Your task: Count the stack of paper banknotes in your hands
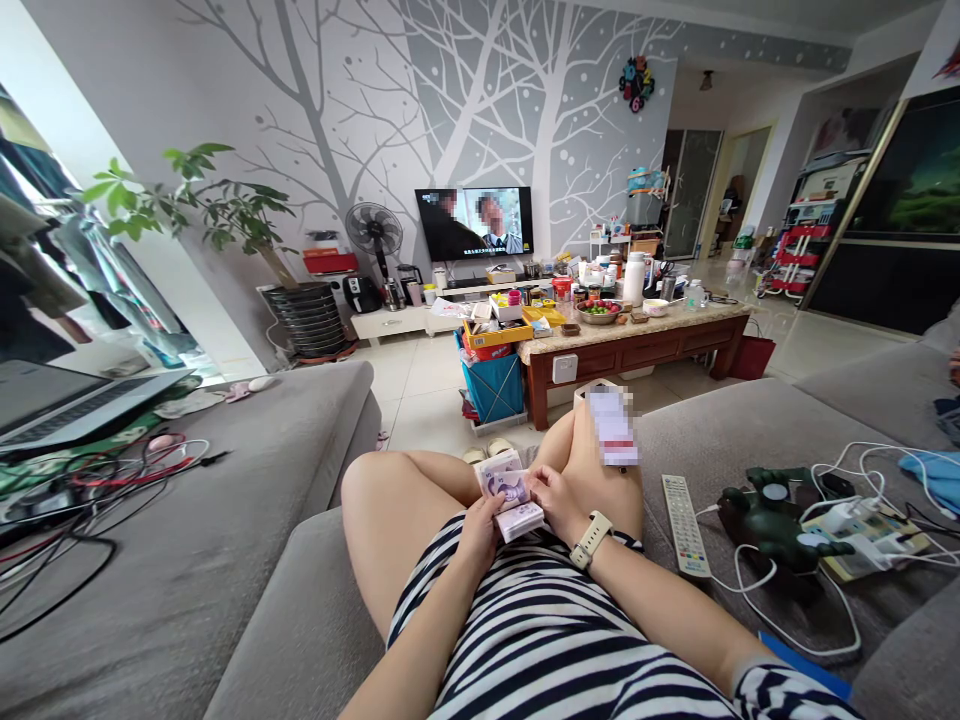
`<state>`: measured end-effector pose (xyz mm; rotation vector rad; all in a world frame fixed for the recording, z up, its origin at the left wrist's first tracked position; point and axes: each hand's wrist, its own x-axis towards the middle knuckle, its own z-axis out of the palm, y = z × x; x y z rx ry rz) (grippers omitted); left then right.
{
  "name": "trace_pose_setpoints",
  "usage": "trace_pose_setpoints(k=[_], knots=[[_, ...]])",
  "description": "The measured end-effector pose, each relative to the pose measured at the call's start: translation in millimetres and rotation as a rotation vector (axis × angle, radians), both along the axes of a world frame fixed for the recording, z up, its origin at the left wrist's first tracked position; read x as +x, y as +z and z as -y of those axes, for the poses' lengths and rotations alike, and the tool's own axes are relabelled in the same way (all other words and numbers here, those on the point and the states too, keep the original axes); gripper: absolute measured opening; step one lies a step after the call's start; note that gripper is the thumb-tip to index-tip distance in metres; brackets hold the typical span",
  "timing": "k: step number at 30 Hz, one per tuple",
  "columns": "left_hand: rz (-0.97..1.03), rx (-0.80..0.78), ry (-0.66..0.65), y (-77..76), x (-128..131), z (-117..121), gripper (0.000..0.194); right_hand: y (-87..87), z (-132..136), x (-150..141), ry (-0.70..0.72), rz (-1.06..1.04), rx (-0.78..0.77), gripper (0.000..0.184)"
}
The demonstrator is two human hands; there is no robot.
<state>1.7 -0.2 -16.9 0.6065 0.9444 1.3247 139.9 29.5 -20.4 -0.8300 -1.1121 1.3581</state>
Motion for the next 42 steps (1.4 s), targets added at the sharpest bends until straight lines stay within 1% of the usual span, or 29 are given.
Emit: trace_pose_setpoints(k=[7,11,17,22,27,35,42], knots=[[-0.004,0.006,-0.003,-5.2,0.1,-3.7,0.020,-5.4,-2.3,0.9,-0.030,0.077,0.025,0.042],[0.028,-0.047,0.004,-4.9,0.8,-6.0,0.030,-2.6,0.1,2.3,-0.047,0.102,0.074,0.042],[0.051,-0.054,0.017,-8.2,1.1,-10.1,0.034,3.0,5.4,3.0,0.019,0.017,0.068,0.038],[0.045,-0.043,0.028,-8.6,1.3,-10.4,0.034,-0.8,3.8,2.5,0.061,-0.030,0.057,0.036],[0.034,-0.047,0.036,-7.2,2.0,-10.1,0.032,-4.8,1.5,1.2,0.055,-0.058,0.047,0.033],[0.025,-0.059,0.048,-8.7,1.7,-10.8,0.029,-4.1,1.1,2.5,0.044,-0.015,0.055,0.031],[0.027,-0.031,0.028,-11.3,0.8,-11.7,0.031,-2.3,1.8,2.6,0.053,-0.027,0.046,0.032]])
